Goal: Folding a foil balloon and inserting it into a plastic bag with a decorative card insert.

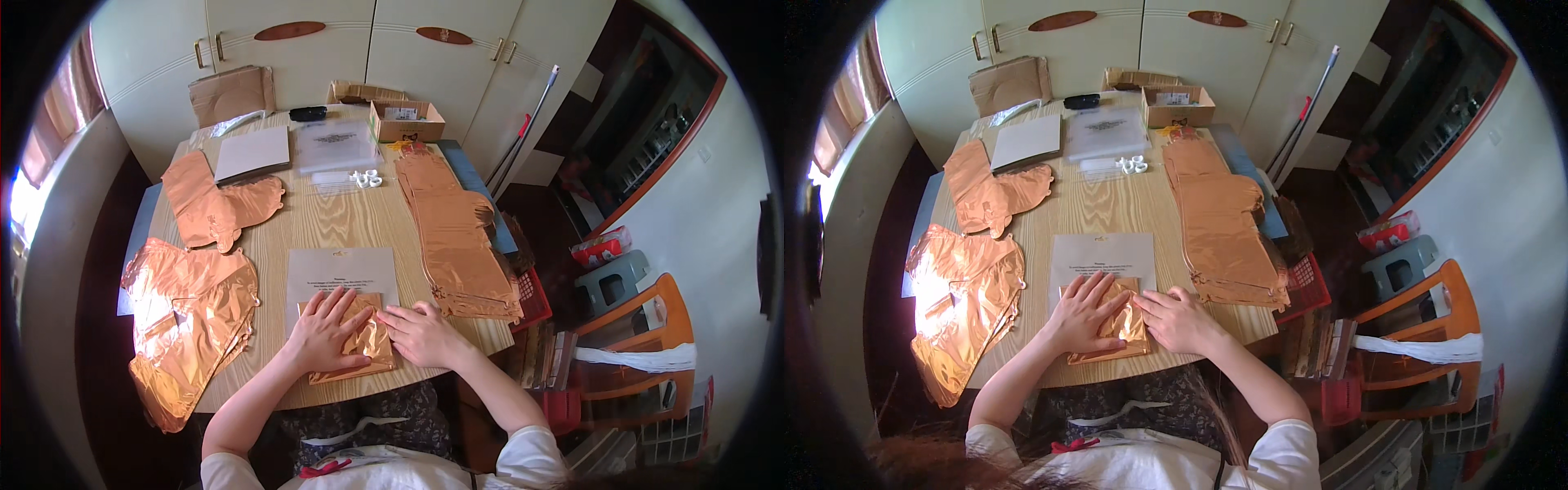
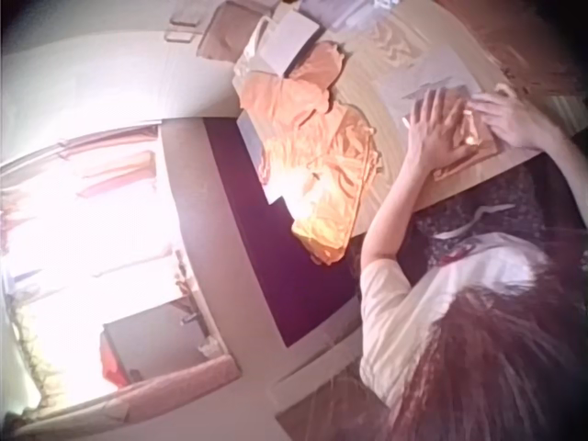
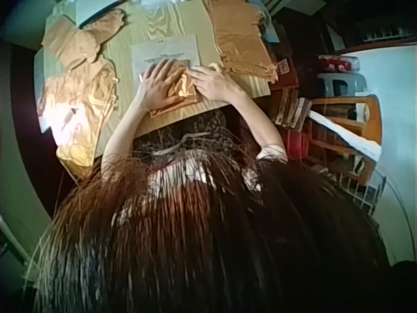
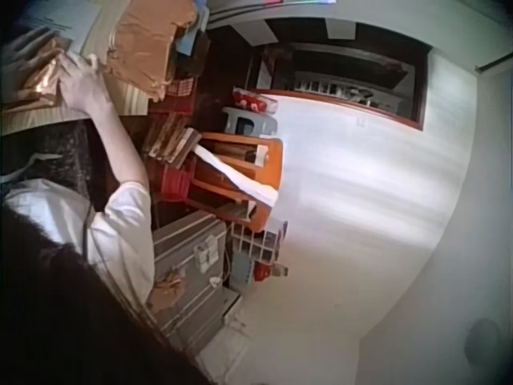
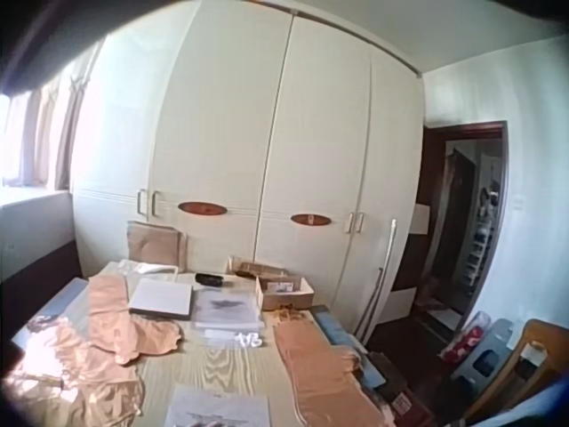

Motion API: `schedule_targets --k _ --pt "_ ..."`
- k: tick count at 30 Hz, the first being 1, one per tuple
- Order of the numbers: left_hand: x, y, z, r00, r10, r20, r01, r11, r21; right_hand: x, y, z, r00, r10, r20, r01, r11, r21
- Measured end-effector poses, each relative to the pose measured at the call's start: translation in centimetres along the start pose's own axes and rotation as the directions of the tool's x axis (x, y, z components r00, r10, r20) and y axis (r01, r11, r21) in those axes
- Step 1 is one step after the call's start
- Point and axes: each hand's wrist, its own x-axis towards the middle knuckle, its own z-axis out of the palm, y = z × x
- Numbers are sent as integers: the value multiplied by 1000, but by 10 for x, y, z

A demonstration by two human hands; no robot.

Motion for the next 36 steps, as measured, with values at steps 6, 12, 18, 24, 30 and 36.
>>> schedule_targets --k 6,12,18,24,30,36 --pt "0 0 -1 1000 -4 9 4 1000 6 2 8 -6 994 -107 -8 107 994 18" --pt "-1 0 -1 1000 -3 16 3 1000 7 1 16 5 990 -43 -131 62 987 147" --pt "0 -1 -1 1000 -3 28 3 1000 2 22 1 18 945 316 -82 -282 918 277" --pt "-1 -2 3 1000 -1 28 0 1000 24 29 3 20 949 245 -198 -194 950 243" --pt "-1 -1 -1 1000 -4 28 4 1000 4 25 13 25 980 178 -90 -156 965 212" --pt "-1 -2 3 1000 5 29 -5 1000 11 27 12 10 990 112 85 -127 970 207"
